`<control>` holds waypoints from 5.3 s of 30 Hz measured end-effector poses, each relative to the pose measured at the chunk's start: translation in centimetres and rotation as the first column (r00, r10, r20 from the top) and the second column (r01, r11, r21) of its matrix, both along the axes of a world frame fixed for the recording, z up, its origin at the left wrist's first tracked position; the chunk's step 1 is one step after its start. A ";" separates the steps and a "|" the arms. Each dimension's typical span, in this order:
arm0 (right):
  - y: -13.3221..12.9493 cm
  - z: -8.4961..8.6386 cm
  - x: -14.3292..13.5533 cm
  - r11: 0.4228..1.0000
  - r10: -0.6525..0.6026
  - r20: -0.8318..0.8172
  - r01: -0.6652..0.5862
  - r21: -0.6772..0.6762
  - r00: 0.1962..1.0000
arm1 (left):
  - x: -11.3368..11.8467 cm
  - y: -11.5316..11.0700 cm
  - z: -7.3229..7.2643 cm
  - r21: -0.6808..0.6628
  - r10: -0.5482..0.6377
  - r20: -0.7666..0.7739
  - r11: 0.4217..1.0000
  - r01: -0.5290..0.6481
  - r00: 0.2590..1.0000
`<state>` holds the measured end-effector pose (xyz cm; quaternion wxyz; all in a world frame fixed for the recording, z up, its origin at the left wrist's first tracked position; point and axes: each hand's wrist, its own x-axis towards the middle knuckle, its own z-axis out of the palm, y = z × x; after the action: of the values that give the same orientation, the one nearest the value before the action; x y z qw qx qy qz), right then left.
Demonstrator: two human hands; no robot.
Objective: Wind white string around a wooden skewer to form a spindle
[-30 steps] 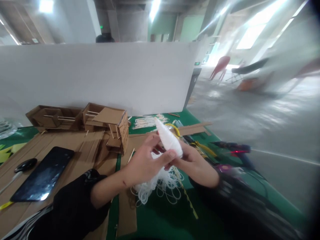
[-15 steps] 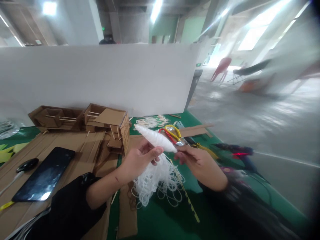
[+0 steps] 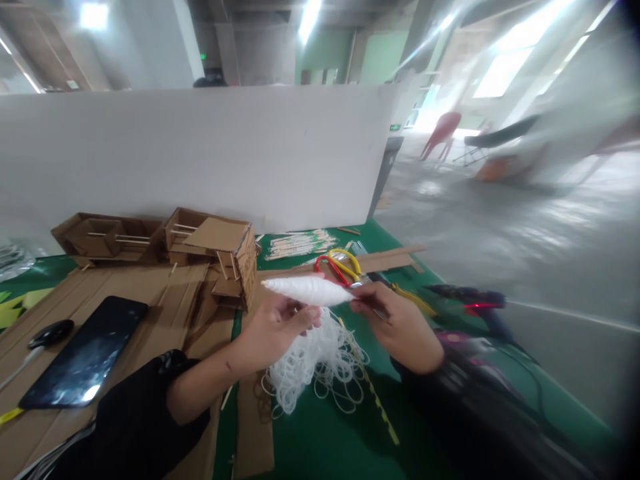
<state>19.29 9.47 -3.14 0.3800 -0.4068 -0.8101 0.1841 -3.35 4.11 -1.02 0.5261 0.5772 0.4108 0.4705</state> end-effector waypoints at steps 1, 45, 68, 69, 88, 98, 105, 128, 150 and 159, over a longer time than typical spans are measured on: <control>0.0 0.0 0.0 1.000 0.002 0.015 -0.002 -0.001 1.000 | 0.0 0.0 0.0 0.004 -0.006 0.001 1.000 0.006 1.000; -0.6 -0.2 0.3 0.998 0.065 -0.002 -0.065 0.016 0.998 | -0.8 -0.9 -1.0 0.072 0.024 0.145 0.997 -0.035 0.989; -0.1 -0.4 0.7 0.999 -0.032 -0.170 0.029 -0.019 0.985 | -0.7 -0.2 -0.8 0.013 0.182 0.212 0.982 -0.189 0.960; -0.1 -0.3 0.7 0.999 -0.037 -0.172 0.034 -0.025 0.984 | -0.7 -0.1 -0.8 0.007 0.186 0.219 0.981 -0.192 0.958; 0.1 -0.6 0.9 0.949 -0.033 -0.452 -0.115 -0.294 0.891 | -1.0 -0.1 -1.6 0.005 0.136 0.141 0.990 -0.138 0.981; 0.4 -1.2 0.6 0.896 -0.119 -0.627 -0.189 -0.402 0.770 | -0.9 -0.3 -2.1 -0.033 0.050 0.215 0.999 -0.043 0.975; 0.5 -1.7 0.4 0.899 -0.112 -0.683 -0.220 -0.379 0.722 | -0.8 -0.2 -2.1 -0.054 0.014 0.156 0.999 -0.006 0.988; -0.3 -1.1 0.4 0.973 -0.060 -0.370 -0.028 -0.228 0.927 | -0.7 0.2 -2.9 -0.044 0.110 0.145 0.994 -0.105 0.983; -1.2 -0.7 0.1 0.966 0.116 -0.217 -0.161 -0.204 0.969 | -0.8 0.4 -3.0 -0.054 0.059 0.193 0.997 -0.050 0.979; -1.4 -1.1 -0.4 0.937 0.159 -0.241 -0.224 -0.269 0.957 | -0.7 0.4 -2.9 -0.042 0.086 0.191 0.996 -0.079 0.978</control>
<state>18.88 8.10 -4.22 0.3811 -0.3549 -0.7638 0.3814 -4.06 4.49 -3.94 0.5532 0.5023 0.3893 0.5387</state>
